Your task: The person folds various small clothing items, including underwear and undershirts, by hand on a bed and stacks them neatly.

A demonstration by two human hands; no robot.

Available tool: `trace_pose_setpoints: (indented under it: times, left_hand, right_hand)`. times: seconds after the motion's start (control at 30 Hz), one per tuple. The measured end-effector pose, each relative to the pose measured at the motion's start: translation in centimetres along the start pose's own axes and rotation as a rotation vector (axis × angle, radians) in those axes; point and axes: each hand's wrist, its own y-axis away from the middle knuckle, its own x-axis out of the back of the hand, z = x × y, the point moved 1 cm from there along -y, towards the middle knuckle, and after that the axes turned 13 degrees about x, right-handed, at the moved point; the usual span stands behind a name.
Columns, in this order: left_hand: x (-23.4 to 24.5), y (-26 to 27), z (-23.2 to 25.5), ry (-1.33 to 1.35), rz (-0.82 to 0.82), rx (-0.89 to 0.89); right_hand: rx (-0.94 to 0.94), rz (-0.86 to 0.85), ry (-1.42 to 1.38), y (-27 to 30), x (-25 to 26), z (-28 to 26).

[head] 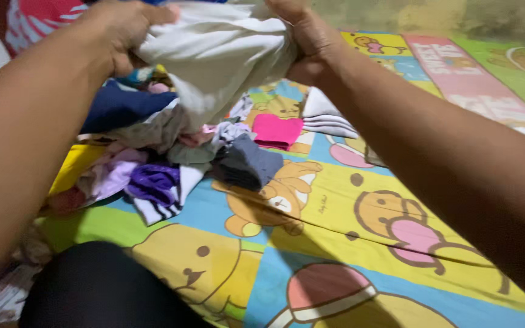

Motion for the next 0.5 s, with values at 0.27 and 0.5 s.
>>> trace_pose_setpoints:
  times: [0.27,0.5]
  left_hand:
    - [-6.4,-2.4,1.0,0.268,-0.224,-0.125]
    - [-12.0,-3.3,2.2,0.514,-0.483,-0.081]
  right_hand:
    - [0.172,0.243,0.669,5.5,4.3,-6.3]
    - [0.317,0.535,0.373,14.5,8.5,-15.6]
